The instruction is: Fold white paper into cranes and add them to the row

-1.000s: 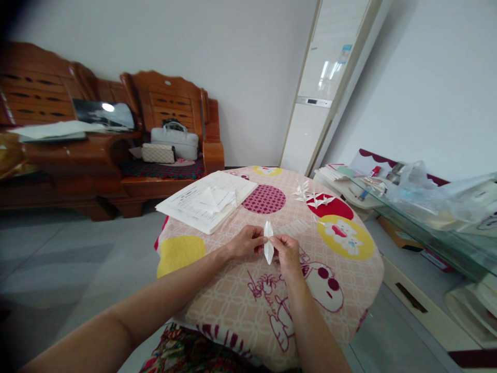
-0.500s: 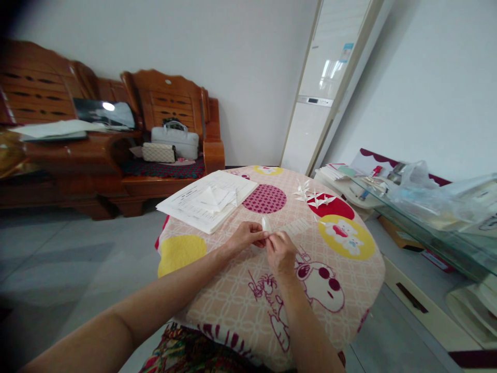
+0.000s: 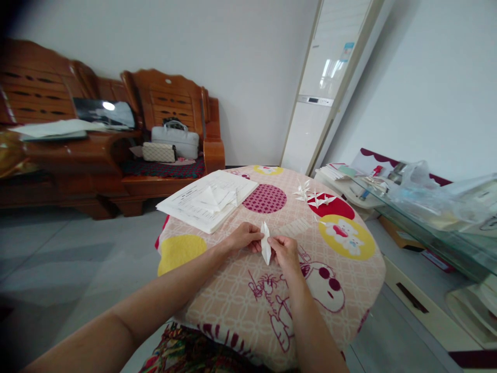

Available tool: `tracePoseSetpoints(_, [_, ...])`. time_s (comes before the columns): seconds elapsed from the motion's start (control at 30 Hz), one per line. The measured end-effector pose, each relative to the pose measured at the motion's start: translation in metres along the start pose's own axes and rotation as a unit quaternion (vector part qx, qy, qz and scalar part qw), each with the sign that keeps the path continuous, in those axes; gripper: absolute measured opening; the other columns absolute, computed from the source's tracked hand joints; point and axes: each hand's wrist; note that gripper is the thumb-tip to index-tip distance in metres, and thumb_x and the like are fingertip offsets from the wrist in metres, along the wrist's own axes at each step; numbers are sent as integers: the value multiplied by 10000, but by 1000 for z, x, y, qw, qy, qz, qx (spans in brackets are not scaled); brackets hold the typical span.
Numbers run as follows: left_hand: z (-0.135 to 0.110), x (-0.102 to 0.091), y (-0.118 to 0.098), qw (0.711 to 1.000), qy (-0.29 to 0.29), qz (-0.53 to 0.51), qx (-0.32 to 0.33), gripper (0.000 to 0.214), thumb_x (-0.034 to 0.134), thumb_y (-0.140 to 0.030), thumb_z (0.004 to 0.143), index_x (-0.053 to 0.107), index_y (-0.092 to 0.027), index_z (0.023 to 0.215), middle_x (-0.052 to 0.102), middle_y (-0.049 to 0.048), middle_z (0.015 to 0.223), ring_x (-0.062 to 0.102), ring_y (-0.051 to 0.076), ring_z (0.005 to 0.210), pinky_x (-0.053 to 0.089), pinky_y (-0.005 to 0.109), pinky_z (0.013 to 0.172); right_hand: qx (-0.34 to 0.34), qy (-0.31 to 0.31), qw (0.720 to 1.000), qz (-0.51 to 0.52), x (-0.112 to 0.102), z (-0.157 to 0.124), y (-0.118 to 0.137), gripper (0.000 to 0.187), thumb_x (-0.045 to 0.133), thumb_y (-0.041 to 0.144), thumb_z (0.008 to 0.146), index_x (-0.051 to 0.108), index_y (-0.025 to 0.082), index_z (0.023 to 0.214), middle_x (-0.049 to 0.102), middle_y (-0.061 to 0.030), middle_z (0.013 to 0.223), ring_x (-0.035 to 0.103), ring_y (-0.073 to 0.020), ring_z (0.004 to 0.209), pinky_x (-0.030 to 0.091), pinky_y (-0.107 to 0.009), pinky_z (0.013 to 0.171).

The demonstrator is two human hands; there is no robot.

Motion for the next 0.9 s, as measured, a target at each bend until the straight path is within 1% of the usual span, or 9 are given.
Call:
tracePoseSetpoints(0.13, [2,-1,0,999,-17,37,-18,252,607,-262,820,622,-83,642,644,43,550,575,90,446,469,207,491,43,14,999,-18,4,-2,5,283,599,444,687,600,163,663,554,11,424,452,-108,308,223,-198,271])
tracePoseSetpoints(0.2, [3,0,0,993,-36,112,-30,269,570,-241,840,613,-91,621,633,35,540,566,84,440,464,201,486,49,13,998,-38,6,-2,6,252,577,414,702,589,170,641,568,-1,431,478,-116,307,220,-197,263])
tracePoseSetpoints(0.3, [6,1,1,968,-60,241,-30,282,526,-204,844,601,-104,591,612,26,516,542,89,413,454,215,473,54,6,995,-88,8,0,5,242,552,356,729,562,184,558,558,-7,400,459,-114,272,216,-204,267])
tracePoseSetpoints(0.4, [8,2,3,949,-91,303,-5,230,564,-197,789,603,-117,577,576,16,490,535,118,435,446,247,497,38,-10,987,-154,9,3,4,268,576,289,720,538,192,473,511,7,351,429,-107,262,259,-215,312])
tracePoseSetpoints(0.53, [7,2,5,918,-137,367,64,23,642,-147,692,643,-124,687,625,31,649,593,162,673,457,268,656,-7,-52,971,-232,8,6,2,238,657,275,679,572,186,476,573,-19,431,522,-137,413,315,-231,426])
tracePoseSetpoints(0.63, [7,0,8,891,-93,409,175,112,633,-104,700,667,-135,802,651,35,776,590,155,762,448,250,717,-82,-65,945,-310,4,6,0,134,660,277,697,677,168,622,676,-58,594,599,-173,574,368,-244,532])
tracePoseSetpoints(0.73, [6,-4,12,846,-11,443,296,135,568,-74,757,677,-137,806,661,51,826,596,150,812,445,240,762,-153,-6,923,-352,-2,3,-2,192,571,232,762,747,165,799,711,-59,668,617,-170,601,383,-243,572])
tracePoseSetpoints(0.8, [5,-8,14,833,25,456,314,179,527,-55,771,682,-139,802,672,54,829,603,151,827,445,241,780,-183,34,908,-375,-6,0,-3,253,518,196,784,765,173,831,715,-53,670,616,-165,591,374,-237,566])
tracePoseSetpoints(0.9, [-1,-15,13,828,57,467,305,271,502,-25,735,686,-144,895,688,53,892,614,153,856,447,242,805,-200,62,885,-415,-12,-3,-3,306,487,157,782,779,190,867,718,-48,666,615,-167,590,359,-234,556])
Point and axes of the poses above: each hand's wrist, its own z-axis towards the middle knuckle, its own x-axis out of the palm, y = z × x
